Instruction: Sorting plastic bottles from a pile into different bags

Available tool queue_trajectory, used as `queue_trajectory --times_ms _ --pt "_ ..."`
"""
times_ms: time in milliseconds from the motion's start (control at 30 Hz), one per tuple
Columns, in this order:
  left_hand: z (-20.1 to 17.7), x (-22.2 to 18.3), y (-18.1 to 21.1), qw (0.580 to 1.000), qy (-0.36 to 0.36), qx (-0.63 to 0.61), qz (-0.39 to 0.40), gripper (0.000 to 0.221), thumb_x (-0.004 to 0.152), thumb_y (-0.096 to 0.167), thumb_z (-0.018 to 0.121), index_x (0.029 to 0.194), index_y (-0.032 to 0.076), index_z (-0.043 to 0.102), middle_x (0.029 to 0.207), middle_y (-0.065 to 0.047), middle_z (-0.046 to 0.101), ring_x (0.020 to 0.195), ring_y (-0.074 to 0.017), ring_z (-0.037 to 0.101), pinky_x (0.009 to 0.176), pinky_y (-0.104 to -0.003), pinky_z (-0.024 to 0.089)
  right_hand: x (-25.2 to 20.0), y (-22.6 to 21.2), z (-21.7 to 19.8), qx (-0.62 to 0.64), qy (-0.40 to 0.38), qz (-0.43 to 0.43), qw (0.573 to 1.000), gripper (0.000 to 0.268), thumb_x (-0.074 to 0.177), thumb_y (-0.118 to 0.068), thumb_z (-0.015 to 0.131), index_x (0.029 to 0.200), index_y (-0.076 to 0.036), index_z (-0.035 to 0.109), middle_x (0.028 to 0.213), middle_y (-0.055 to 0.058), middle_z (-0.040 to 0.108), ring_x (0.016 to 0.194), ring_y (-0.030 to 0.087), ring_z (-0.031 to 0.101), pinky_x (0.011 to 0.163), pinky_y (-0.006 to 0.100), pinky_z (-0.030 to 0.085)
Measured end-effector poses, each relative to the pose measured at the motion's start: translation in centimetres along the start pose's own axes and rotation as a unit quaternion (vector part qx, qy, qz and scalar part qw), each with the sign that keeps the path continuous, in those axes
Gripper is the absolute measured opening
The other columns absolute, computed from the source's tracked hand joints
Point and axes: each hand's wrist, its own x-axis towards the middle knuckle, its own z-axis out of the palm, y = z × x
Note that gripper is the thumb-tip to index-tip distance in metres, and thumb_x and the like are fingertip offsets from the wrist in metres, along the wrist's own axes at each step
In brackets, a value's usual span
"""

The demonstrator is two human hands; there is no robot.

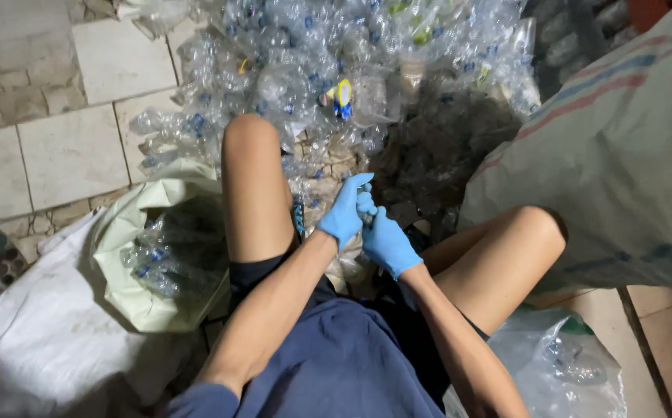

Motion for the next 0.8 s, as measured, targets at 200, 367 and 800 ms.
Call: queue_trajectory --times_ms 200,367,800 --pt "2.7 -5.9 5.2 0.936 -0.348 0.035 0.037 0.064 0.094 0.072 0.054 0.107 0.01 0.063 0.086 -0.015 0.065 0.086 -0.0275 0.072 0.077 -0.036 0.06 -8.3 -6.1 -11.3 0.472 -0.193 0.028 0.86 0.019 0.089 -0.003 0.073 0.076 0.009 0.065 0.05 0.016 0.05 0.039 0.027 0.056 0.033 0.034 0.039" --pt "7.4 -6.7 7.2 0.683 -0.72 -0.073 0.102 0.044 0.086 0.049 0.078 0.084 0.006 0.07 0.103 -0.021 0.059 0.096 -0.0348 0.058 0.093 -0.047 0.047 -11.5 -6.8 -10.6 0.611 -0.316 0.007 0.725 0.015 0.084 0.017 0.067 0.074 0.008 0.062 0.047 0.011 0.041 0.035 0.019 0.043 0.033 0.03 0.038" --pt "6.7 -7.4 6.4 0.977 -0.179 0.096 0.06 0.048 0.096 0.023 0.072 0.063 0.016 0.038 0.04 0.004 0.023 0.03 -0.0052 0.022 0.028 -0.02 0.015 -9.4 -9.3 -10.9 0.126 -0.008 -0.025 0.992 0.019 0.091 -0.026 0.068 0.1 -0.012 0.058 0.083 0.02 0.069 0.079 0.037 0.071 0.069 0.046 0.052"
